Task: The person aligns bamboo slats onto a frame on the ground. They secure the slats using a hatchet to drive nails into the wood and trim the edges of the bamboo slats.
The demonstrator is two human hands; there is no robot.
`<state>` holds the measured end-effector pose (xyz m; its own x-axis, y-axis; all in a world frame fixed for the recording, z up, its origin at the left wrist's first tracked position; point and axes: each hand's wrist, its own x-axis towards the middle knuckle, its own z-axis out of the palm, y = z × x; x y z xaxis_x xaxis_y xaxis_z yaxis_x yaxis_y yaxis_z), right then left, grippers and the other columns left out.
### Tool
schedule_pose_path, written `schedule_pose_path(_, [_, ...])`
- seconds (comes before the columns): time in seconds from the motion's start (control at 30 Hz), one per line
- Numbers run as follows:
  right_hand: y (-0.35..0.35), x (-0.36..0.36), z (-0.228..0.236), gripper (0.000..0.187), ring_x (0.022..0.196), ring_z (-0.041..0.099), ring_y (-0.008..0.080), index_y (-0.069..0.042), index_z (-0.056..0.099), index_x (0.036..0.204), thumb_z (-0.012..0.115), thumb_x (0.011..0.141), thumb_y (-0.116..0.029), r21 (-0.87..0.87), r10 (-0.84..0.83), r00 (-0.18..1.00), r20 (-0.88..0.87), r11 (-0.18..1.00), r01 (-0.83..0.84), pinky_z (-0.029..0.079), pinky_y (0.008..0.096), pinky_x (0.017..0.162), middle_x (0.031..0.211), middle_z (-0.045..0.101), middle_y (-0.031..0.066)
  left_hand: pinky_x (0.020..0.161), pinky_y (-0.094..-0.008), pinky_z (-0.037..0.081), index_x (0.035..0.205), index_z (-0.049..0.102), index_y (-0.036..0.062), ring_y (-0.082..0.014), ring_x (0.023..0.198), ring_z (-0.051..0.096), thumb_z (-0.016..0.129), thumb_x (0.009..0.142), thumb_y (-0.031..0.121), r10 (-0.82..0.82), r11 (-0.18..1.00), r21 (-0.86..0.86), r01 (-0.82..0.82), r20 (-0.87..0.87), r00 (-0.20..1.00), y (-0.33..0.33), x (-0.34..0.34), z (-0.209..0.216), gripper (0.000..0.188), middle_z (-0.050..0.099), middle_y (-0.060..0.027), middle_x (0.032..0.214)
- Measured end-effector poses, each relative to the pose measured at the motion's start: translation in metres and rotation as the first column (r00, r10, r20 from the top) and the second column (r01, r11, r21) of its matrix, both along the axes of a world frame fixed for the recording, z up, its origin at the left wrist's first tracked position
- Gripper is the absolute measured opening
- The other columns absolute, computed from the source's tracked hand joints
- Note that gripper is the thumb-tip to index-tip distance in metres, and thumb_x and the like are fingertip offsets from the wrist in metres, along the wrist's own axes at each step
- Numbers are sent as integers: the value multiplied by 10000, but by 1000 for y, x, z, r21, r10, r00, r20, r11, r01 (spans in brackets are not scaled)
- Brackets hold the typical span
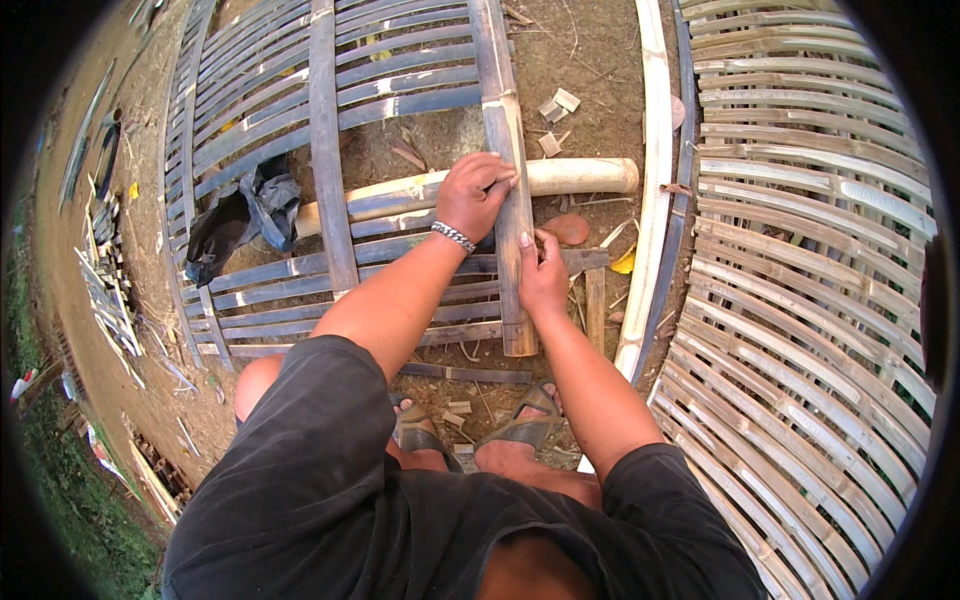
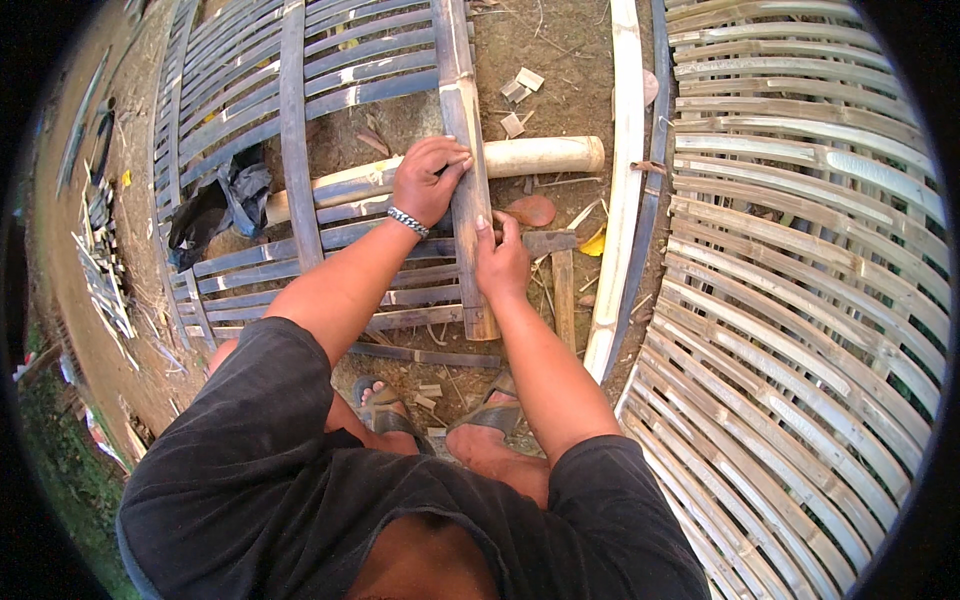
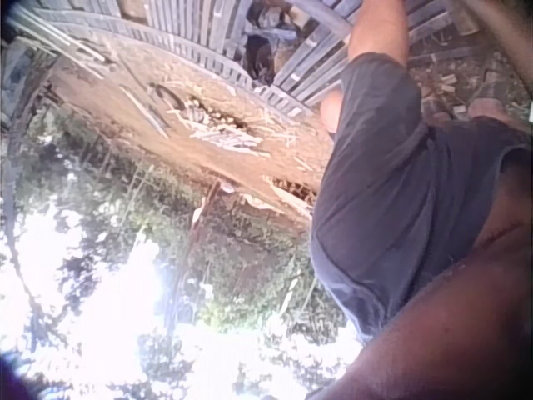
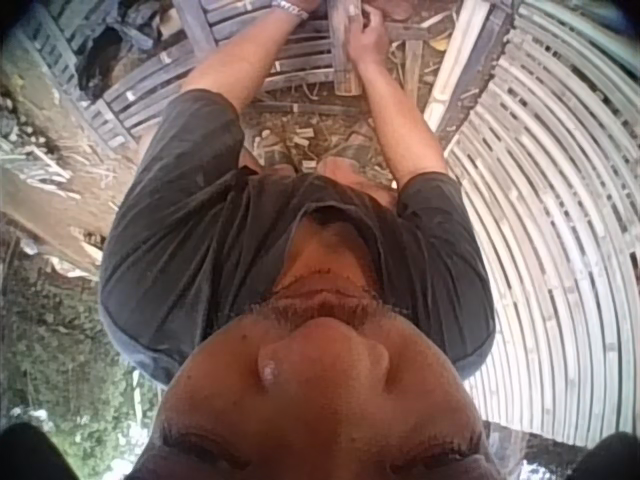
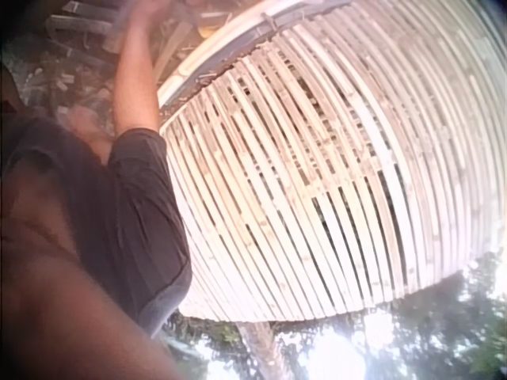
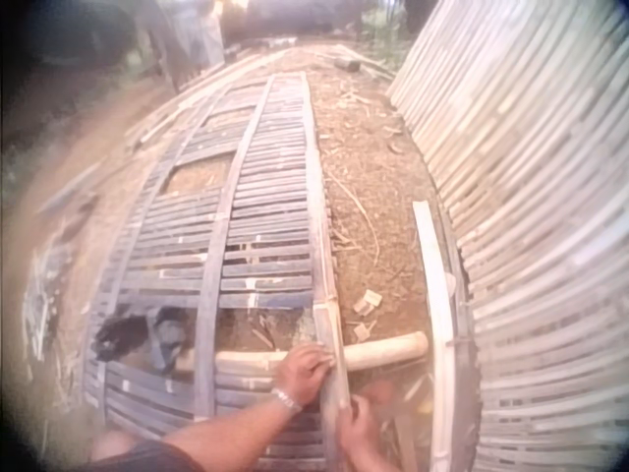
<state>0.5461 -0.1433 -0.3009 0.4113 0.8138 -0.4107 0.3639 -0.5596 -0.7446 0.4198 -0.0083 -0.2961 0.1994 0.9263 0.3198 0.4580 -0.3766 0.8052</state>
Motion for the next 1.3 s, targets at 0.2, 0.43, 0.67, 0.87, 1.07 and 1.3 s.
schedule_pose_path(0.2, [1,-1,4,533,876,707,354,-92,607,1296,567,1003,-536,-22,11,1000,16,1000,-10,531,461,766,953,731,156,936,-409,529,839,749,50,-284,1035,683,803,797,58,2,1000,-4,-2,-15,1000,-1,0,2,69,754,-75,982])
schedule_pose_path(0.43, [0,0,4,529,883,710,338,-85,604,1304,577,1004,-520,-10,2,1000,16,1000,-2,529,458,773,960,731,155,951,-407,525,841,742,51,-283,1046,681,799,790,48,9,1000,-4,-9,-14,1000,-2,0,1,77,752,-72,982])
schedule_pose_path(0.67, [-6,7,20,507,952,664,335,-30,585,1308,617,996,-428,116,-38,999,28,993,35,511,443,864,1040,678,165,941,-410,530,838,726,43,-297,1062,672,784,796,33,-27,999,19,28,-52,998,-1,1,6,72,748,-75,984])
schedule_pose_path(0.87, [-97,57,17,578,1228,489,389,-50,462,1423,672,898,-163,81,44,774,631,989,-123,381,517,1058,1274,514,208,911,-410,537,818,718,57,-285,1054,662,760,798,49,-16,999,51,19,-60,998,0,-1,5,47,738,-55,961])
schedule_pose_path(1.07, [-156,79,21,716,1265,470,424,-55,387,1474,683,824,-92,-310,230,833,503,948,-75,382,512,1080,1329,477,250,907,-410,538,818,718,57,-288,1058,660,757,791,38,-21,999,40,23,-42,999,0,0,5,51,733,-57,955])
schedule_pose_path(1.3, [-151,91,28,652,1124,587,435,-11,389,1473,588,855,-63,-126,89,947,308,991,-52,456,511,1006,1272,553,284,945,-429,530,836,712,31,-313,1096,659,755,817,40,-41,999,-25,39,-71,997,2,0,7,48,744,-87,990])
